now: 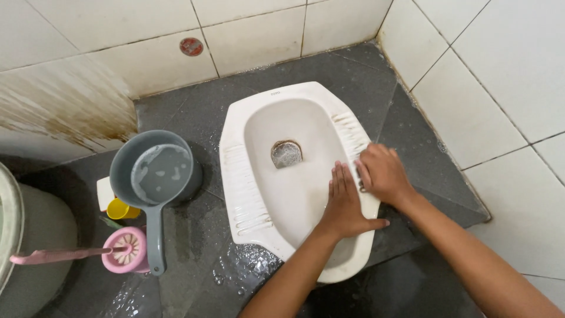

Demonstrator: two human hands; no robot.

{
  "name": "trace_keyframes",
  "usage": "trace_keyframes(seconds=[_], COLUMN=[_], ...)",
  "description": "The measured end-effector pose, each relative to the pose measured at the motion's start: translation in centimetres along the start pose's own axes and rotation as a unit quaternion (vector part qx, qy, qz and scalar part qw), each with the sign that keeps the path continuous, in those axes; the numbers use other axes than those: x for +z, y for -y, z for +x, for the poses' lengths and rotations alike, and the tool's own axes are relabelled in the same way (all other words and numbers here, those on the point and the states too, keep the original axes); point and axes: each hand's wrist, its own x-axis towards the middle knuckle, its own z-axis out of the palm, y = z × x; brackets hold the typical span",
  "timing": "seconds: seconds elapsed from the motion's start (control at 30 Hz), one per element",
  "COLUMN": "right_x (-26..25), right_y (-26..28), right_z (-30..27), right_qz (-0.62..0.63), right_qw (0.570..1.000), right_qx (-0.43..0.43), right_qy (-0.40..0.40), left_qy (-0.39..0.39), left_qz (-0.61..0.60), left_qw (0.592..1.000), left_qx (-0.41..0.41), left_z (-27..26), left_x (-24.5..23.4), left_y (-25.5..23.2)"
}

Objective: Cleaning a squat toilet by scrubbing the bowl with an abrasive stone and rinsing with water from a ladle

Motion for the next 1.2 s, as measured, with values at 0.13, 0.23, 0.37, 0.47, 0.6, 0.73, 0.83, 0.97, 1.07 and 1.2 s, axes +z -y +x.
trace_keyframes(seconds=[0.13, 0.23, 0.37, 0.47, 0.6, 0.73, 0.83, 0.97, 1.07, 1.2], right_x=[-1.2, -1.8, -1.2, -1.6, -2.9, -2.2, -2.5, -3.7, -3.4, -3.1], right_y=[1.2, 2.6, 2.2, 1.4, 2.7, 3.2, 2.2, 2.3, 3.9, 4.2], right_z=[1.6, -1.6, -2.5, 0.7, 0.4, -2.4, -0.4, 1.5, -1.7, -3.1], right_qz=[-0.017, 0.03, 0.005, 0.0, 0.022, 0.056, 0.009, -0.023, -0.04, -0.054], right_qw=[0.998, 0.999, 1.0, 1.0, 1.0, 0.997, 0.998, 0.999, 0.999, 0.997], right_qx=[0.023, 0.035, -0.022, 0.006, 0.012, -0.059, -0.066, 0.027, 0.009, -0.043], right_qy=[-0.052, -0.009, 0.019, -0.001, -0.019, 0.012, -0.022, -0.014, -0.006, -0.029], left_qy=[0.026, 0.034, 0.046, 0.055, 0.064, 0.06, 0.058, 0.052, 0.053, 0.05], left_qz=[0.001, 0.002, 0.029, 0.031, 0.022, 0.008, 0.022, 0.015, -0.001, 0.001], left_qw=[1.0, 0.999, 0.998, 0.998, 0.998, 0.998, 0.998, 0.998, 0.999, 0.998], left_qx=[-0.006, 0.007, -0.009, -0.012, -0.01, -0.017, -0.015, -0.011, -0.014, -0.025], left_z=[-0.5, -1.0, -0.8, -1.1, -1.5, -1.1, -0.9, -1.4, -1.5, -1.1], left_x=[-0.2, -0.7, -0.4, -0.3, -1.1, -0.6, -0.2, -1.0, -0.9, -0.5], left_y=[0.2, 0.0, -0.2, -0.3, -0.8, -0.6, -0.4, -1.0, -0.8, -0.8])
